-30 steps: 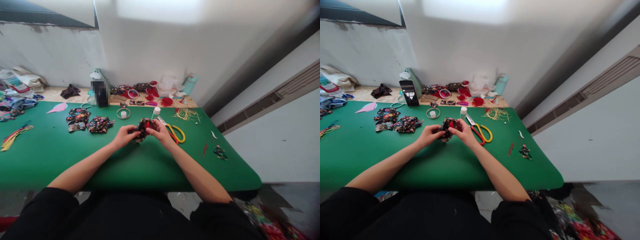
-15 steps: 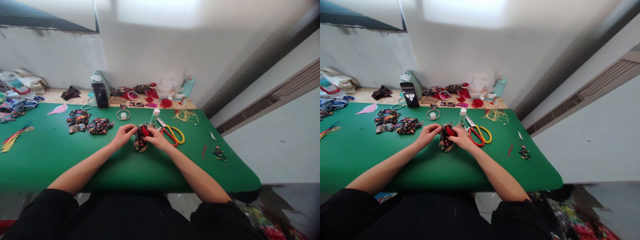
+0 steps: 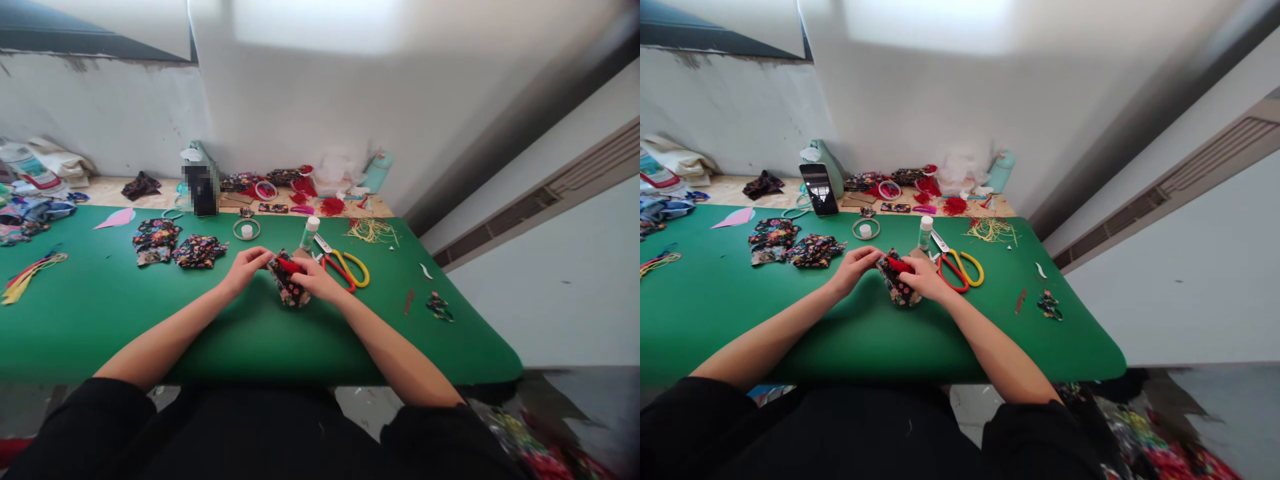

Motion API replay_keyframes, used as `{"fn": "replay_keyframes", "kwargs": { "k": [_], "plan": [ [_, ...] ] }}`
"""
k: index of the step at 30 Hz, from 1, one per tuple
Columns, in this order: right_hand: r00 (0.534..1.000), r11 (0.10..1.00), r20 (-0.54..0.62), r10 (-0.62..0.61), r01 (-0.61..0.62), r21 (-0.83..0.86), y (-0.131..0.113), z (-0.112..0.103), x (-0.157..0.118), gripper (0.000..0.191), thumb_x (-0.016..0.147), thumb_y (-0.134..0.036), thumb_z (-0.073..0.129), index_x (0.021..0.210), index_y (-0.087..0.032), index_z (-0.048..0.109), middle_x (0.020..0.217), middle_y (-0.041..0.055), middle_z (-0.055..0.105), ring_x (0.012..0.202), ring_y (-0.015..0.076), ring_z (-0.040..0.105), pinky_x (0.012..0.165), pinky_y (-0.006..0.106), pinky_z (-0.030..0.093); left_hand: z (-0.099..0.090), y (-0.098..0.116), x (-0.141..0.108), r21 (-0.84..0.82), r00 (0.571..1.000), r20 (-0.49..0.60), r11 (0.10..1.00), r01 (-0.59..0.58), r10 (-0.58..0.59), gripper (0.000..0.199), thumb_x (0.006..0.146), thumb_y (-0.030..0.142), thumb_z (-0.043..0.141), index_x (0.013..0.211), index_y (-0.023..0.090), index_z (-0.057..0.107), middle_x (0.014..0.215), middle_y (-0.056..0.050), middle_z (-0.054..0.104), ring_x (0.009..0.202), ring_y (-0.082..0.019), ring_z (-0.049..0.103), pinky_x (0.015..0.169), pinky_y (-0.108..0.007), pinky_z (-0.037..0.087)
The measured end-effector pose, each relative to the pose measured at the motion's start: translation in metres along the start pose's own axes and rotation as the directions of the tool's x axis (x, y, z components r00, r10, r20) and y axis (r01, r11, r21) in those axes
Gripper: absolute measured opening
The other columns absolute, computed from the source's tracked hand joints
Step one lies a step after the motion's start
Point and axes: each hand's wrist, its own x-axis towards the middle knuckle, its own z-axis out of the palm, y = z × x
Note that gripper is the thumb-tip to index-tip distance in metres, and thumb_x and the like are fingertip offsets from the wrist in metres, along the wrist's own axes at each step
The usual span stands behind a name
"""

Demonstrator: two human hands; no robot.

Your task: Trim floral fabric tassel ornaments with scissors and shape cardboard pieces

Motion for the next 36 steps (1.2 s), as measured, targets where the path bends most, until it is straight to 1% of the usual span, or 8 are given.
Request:
{"fn": "replay_keyframes", "kwargs": {
  "k": [7, 11, 15, 20, 24, 26, 30, 36],
  "plan": [
    [1.0, 0.991, 0.005, -0.015, 0.015, -0.131, 0.002, 0.0, 0.0, 0.018, 0.068, -0.023, 0.043, 0.078, -0.017, 0.057, 0.065, -0.0013, 0.054, 0.061, 0.0143, 0.049, 0.056, 0.025, 0.036, 0.0, 0.003, 0.0, 0.087, 1.0, 0.028, 0.996, -0.005, 0.002, 0.032, 0.066, 0.045, 0.068, 0.067, 0.015, 0.06, 0.062, 0.0, 0.059, 0.061, -0.012, 0.053, 0.064, -0.028, 0.046],
    [0.999, 0.98, -0.023, -0.035, 0.03, -0.197, 0.005, -0.001, 0.001, 0.014, 0.069, -0.024, 0.043, 0.075, -0.018, 0.055, 0.065, -0.0013, 0.052, 0.062, 0.0147, 0.049, 0.055, 0.025, 0.036, 0.0, 0.002, 0.0, 0.043, 0.999, 0.028, 0.999, 0.013, -0.015, 0.033, 0.066, 0.046, 0.068, 0.067, 0.015, 0.058, 0.062, 0.001, 0.057, 0.061, -0.012, 0.052, 0.065, -0.027, 0.046],
    [0.997, 0.962, 0.017, -0.074, 0.075, -0.263, 0.003, -0.002, 0.0, 0.01, 0.068, -0.023, 0.042, 0.07, -0.019, 0.051, 0.065, -0.0014, 0.05, 0.062, 0.0151, 0.048, 0.056, 0.026, 0.035, 0.0, 0.003, -0.001, -0.034, 0.998, 0.04, 0.998, 0.054, -0.053, 0.037, 0.07, 0.052, 0.062, 0.068, 0.015, 0.057, 0.063, 0.001, 0.055, 0.06, -0.011, 0.051, 0.063, -0.026, 0.044],
    [0.992, 0.944, 0.087, -0.09, 0.113, -0.311, -0.003, -0.002, -0.003, 0.004, 0.068, -0.021, 0.042, 0.066, -0.02, 0.045, 0.062, -0.0027, 0.049, 0.06, 0.0143, 0.047, 0.057, 0.026, 0.033, 0.001, 0.003, -0.001, 0.105, 0.996, 0.076, 0.994, 0.035, -0.043, 0.033, 0.065, 0.046, 0.069, 0.069, 0.015, 0.058, 0.063, 0.002, 0.055, 0.06, -0.011, 0.049, 0.059, -0.024, 0.04],
    [0.995, 0.934, 0.021, -0.093, 0.094, -0.345, -0.003, -0.004, -0.003, 0.004, 0.067, -0.02, 0.045, 0.063, -0.02, 0.045, 0.06, -0.0032, 0.047, 0.059, 0.0137, 0.046, 0.056, 0.026, 0.033, 0.001, 0.001, 0.0, 0.068, 0.995, 0.067, 0.995, 0.075, -0.079, 0.032, 0.066, 0.045, 0.067, 0.069, 0.014, 0.059, 0.063, 0.002, 0.056, 0.059, -0.01, 0.049, 0.06, -0.024, 0.04],
    [0.996, 0.957, -0.012, -0.083, 0.077, -0.281, -0.002, -0.008, -0.003, 0.005, 0.064, -0.019, 0.049, 0.07, -0.019, 0.05, 0.064, -0.0031, 0.05, 0.061, 0.014, 0.049, 0.058, 0.027, 0.037, 0.0, 0.0, 0.001, -0.007, 0.994, 0.039, 0.995, 0.104, -0.104, 0.032, 0.064, 0.044, 0.069, 0.07, 0.014, 0.059, 0.063, 0.002, 0.056, 0.059, -0.01, 0.051, 0.062, -0.025, 0.043],
    [0.999, 0.999, -0.03, -0.023, 0.025, 0.046, 0.004, -0.019, 0.0, 0.035, 0.06, -0.02, 0.062, 0.093, -0.019, 0.051, 0.08, -0.0002, 0.061, 0.071, 0.0168, 0.059, 0.068, 0.031, 0.048, -0.002, 0.0, 0.002, -0.122, 0.991, -0.037, 0.985, 0.124, -0.129, 0.03, 0.061, 0.04, 0.073, 0.07, 0.015, 0.059, 0.065, 0.003, 0.058, 0.059, -0.009, 0.053, 0.065, -0.025, 0.045],
    [0.961, 0.95, -0.277, 0.013, 0.074, 0.303, 0.012, -0.027, 0.007, 0.051, 0.057, -0.025, 0.073, 0.102, -0.023, 0.048, 0.094, 0.0021, 0.062, 0.084, 0.0205, 0.063, 0.077, 0.039, 0.054, -0.003, 0.004, 0.002, -0.166, 0.989, -0.016, 0.976, 0.142, -0.146, 0.03, 0.062, 0.042, 0.07, 0.07, 0.015, 0.059, 0.065, 0.001, 0.058, 0.059, -0.011, 0.055, 0.066, -0.029, 0.048]
  ]
}}
